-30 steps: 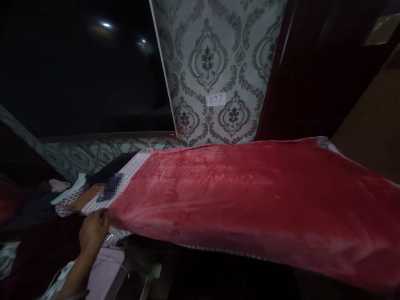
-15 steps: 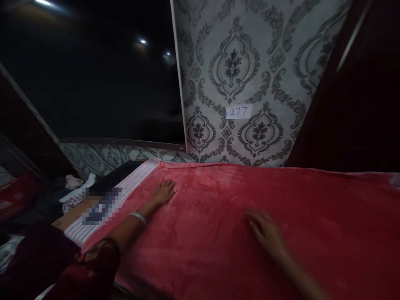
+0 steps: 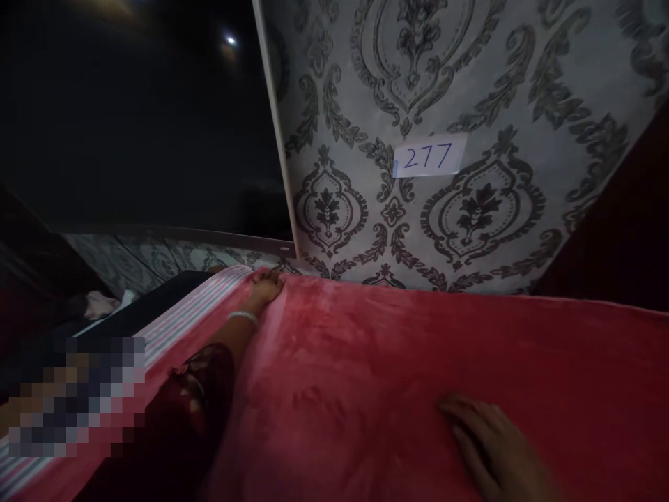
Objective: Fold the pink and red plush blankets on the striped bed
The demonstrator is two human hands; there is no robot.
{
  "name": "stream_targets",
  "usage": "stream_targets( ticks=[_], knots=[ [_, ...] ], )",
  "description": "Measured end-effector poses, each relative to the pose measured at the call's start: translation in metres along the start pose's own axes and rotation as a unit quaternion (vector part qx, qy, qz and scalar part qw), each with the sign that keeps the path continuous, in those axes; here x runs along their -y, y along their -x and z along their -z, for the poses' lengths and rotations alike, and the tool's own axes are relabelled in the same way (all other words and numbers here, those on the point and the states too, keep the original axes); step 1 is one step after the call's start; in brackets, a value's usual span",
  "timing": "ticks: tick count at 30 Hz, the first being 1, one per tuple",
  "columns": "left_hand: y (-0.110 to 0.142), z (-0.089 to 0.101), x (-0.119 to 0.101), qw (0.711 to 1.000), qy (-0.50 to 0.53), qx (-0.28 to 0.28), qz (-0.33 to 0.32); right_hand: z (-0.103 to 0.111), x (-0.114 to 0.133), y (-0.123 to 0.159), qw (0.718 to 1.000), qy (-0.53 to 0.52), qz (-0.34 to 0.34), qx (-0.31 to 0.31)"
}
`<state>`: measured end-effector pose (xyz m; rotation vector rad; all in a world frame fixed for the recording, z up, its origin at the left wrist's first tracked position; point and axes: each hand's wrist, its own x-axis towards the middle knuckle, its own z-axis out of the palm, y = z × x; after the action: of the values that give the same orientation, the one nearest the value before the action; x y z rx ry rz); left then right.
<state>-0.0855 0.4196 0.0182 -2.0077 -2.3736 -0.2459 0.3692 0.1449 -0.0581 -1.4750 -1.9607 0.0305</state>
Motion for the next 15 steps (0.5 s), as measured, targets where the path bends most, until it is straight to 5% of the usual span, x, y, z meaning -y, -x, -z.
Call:
stream_targets(
  ticks=[7,15],
  knots=[
    [-0.018,0.008,0.031,0.983,-0.006,-0.083,0.165,-0.015,-0.025,0.018,1.0,0.008,-0.025,-0.004],
    [-0.033,0.017,0.046,0.987,0.03,-0.12,0.107,0.008,0.01,-0.001,1.0,0.007,-0.026,0.001]
  ],
)
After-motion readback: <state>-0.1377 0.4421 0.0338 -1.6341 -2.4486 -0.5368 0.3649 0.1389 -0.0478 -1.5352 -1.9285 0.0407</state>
